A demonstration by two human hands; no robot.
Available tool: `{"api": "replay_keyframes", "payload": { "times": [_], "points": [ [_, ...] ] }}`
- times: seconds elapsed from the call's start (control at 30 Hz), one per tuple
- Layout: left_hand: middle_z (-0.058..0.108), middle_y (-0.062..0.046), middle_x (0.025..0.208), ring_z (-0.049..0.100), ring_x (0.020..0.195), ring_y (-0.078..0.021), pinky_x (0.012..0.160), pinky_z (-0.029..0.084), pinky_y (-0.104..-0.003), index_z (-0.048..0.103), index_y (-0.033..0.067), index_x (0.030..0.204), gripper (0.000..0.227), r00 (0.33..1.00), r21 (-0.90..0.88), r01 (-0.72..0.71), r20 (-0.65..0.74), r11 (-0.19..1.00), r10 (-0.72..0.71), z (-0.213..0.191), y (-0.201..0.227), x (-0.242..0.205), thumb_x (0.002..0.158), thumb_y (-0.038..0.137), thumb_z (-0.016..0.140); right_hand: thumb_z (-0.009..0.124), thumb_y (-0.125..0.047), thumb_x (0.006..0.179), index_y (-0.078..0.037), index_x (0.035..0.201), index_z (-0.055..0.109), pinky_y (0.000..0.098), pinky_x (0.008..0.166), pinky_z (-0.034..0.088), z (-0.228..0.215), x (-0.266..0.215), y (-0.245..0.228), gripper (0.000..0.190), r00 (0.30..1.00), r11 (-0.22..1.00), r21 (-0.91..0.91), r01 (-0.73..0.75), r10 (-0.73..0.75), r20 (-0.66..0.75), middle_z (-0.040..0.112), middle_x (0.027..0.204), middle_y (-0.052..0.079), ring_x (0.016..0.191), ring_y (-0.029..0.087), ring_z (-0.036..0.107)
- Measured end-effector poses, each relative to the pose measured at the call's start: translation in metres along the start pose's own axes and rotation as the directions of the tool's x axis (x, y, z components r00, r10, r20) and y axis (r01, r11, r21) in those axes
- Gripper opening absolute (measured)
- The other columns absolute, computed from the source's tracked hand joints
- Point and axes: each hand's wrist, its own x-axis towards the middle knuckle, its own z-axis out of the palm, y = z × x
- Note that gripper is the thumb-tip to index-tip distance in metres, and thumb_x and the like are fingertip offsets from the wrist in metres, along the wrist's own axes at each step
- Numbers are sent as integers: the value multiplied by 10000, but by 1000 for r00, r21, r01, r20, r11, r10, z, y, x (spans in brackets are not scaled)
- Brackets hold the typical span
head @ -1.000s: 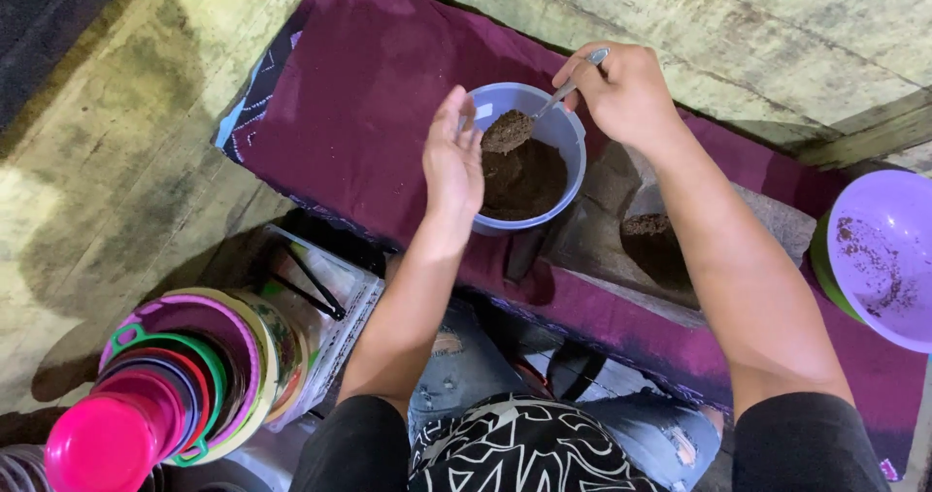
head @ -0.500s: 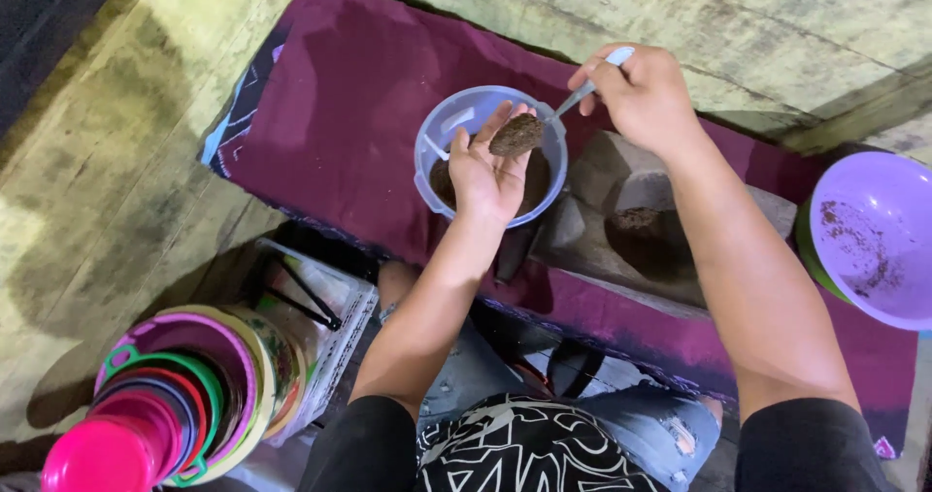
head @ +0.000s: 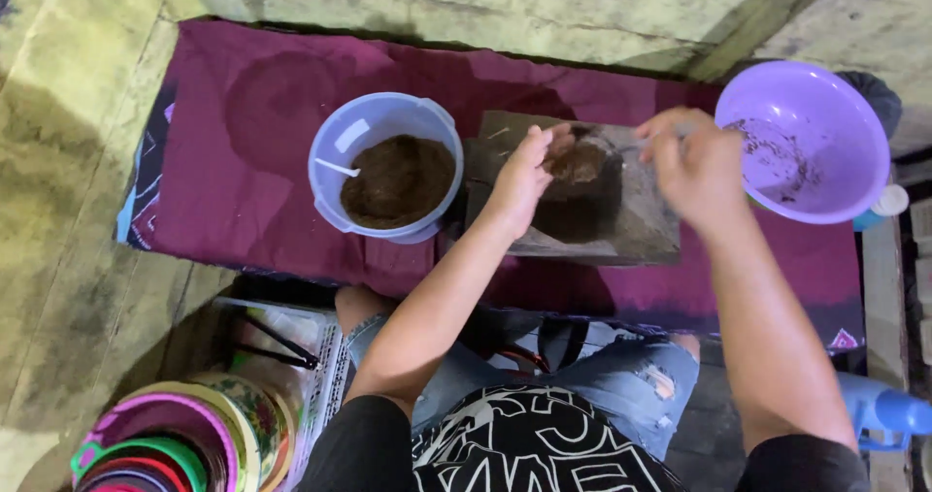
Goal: A person uses a spoon to repeatedly scoop brown granular material from a bucket and fill the cavity of a stone mortar.
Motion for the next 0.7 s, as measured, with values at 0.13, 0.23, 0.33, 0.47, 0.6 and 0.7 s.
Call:
{"api": "replay_keyframes", "payload": {
  "times": [0.13,0.23,0.33,0.47,0.6,0.7],
  "points": [
    [600,-29,1487,491,1448,-205,1246,329,-385,660,265,1405,487,1000,626,-18,-1,780,24,7,40,-24,1089,549,421,652,-8,992,-82,1028,794,420,858,543,7,-27,-18,164,949,928,-207,310,-290,125,755,901,123,898,328,705],
    [647,83,1423,559,1383,-156,1187,410,-355,676,347,1362,411,999,848,-46,44,527,17,5,52,-31,1078,509,428,705,-20,1004,-37,1138,801,386,914,557,16,-31,-12,166,914,887,-223,405,-389,114,773,1042,140,996,305,697],
    [719,-132,1287,668,1224,-335,1072,520,-481,664,196,1357,448,991,921,-132,122,365,50,10,69,-43,1093,423,383,660,-141,1026,-146,1090,787,345,785,535,32,-34,5,142,894,816,-366,448,-417,165,770,1015,29,981,237,686],
    [737,-150,1219,698,1163,-343,1003,564,-472,687,137,1300,322,957,903,-276,226,330,181,-2,64,-42,1076,242,480,668,-43,973,-66,1050,773,370,775,553,32,-34,-1,132,927,927,-149,344,-310,211,750,864,94,873,293,709],
    [724,-119,1264,685,1192,-323,1024,555,-477,678,156,1317,310,940,877,-326,260,354,221,-8,63,-41,1073,196,491,683,17,941,-58,1134,802,350,819,556,35,-30,-15,239,945,948,-115,297,-274,180,771,871,90,895,268,718],
    [726,-207,1221,682,1179,-394,1022,541,-527,674,95,1310,320,944,872,-325,274,366,186,6,78,-55,1073,209,492,688,-6,943,-44,996,772,408,784,554,39,-37,-28,106,924,962,64,264,-272,270,751,878,127,855,333,694]
  ]
}}
